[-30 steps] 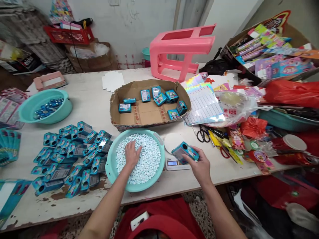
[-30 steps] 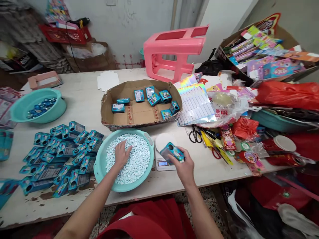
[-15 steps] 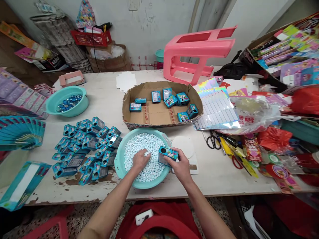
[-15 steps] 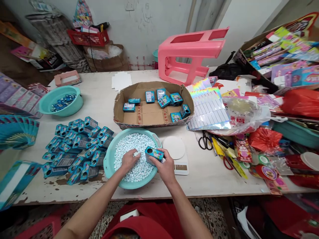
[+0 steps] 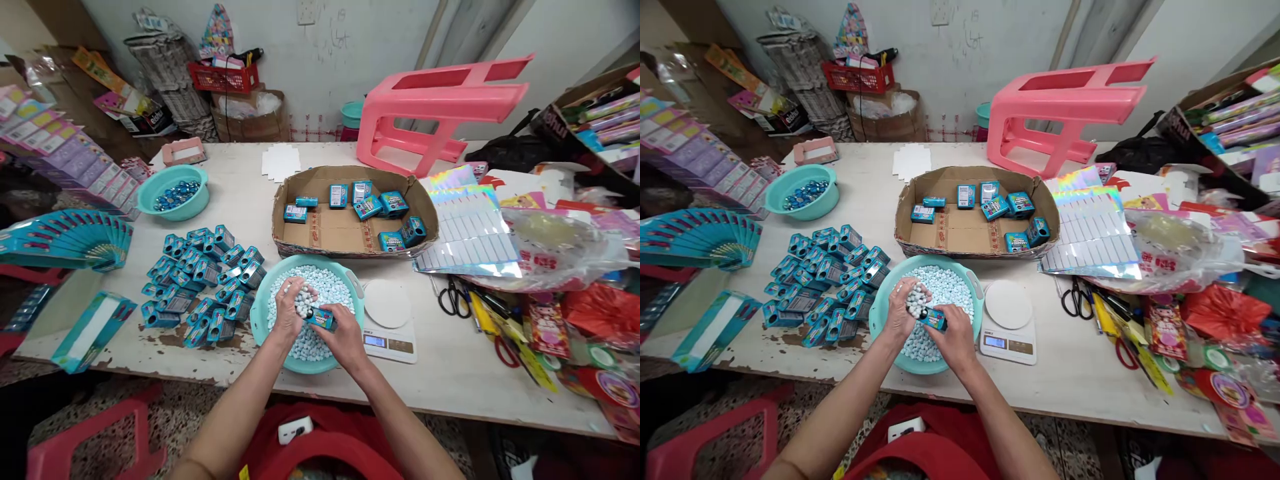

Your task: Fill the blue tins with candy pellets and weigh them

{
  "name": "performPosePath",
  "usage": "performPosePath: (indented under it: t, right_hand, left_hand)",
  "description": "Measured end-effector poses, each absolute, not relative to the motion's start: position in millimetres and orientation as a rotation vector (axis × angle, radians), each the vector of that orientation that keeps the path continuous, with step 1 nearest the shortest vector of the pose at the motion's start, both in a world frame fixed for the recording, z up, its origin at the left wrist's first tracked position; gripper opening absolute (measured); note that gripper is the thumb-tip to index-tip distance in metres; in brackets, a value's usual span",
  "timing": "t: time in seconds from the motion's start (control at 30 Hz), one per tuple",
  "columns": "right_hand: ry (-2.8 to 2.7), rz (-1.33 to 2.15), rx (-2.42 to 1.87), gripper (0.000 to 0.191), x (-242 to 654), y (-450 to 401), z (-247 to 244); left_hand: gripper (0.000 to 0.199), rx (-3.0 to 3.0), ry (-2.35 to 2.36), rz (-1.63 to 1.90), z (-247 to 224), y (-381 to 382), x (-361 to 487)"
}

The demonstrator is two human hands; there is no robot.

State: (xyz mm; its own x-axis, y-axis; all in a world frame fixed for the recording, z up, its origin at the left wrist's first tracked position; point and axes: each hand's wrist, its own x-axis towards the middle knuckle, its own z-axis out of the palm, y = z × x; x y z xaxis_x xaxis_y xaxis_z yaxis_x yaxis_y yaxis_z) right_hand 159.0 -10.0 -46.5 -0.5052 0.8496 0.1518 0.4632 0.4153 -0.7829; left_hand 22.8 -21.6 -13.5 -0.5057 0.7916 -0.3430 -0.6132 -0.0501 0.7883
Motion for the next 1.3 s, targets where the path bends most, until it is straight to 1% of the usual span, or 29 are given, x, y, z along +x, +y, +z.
performPosePath:
  t: [0.2, 0.4, 0.53, 0.93, 1.3]
  right_hand:
    - [-2.171, 0.901, -1.087, 0.028, 154.5, -12.5, -40.4]
    - [-2.122, 0.968, -1.111, 0.030, 152.9, -10.7, -37.3]
    - [-2.096, 0.965, -1.120, 0.028, 151.9, -9.8, -33.8]
    - [-2.096, 1.012, -1.092, 0.030, 149.7, -9.2, -34.3]
    - [-2.099, 1.050, -1.051, 0.032, 144.4, -7.4, -30.2]
  left_hand:
    - [0.028, 0.212, 1.272, 1.765, -15.9, -23.7, 21.0]
    - [0.024, 0.312, 1.258, 1.771, -8.9, -23.6, 21.6]
    - [0.027, 0.313, 1.293, 1.802, -7.6, -21.6, 22.5]
    - [0.029, 0.341, 1.320, 1.821, -14.4, -18.5, 23.8]
    - [0.028, 0.315, 1.349, 1.844, -1.5, -25.6, 19.8]
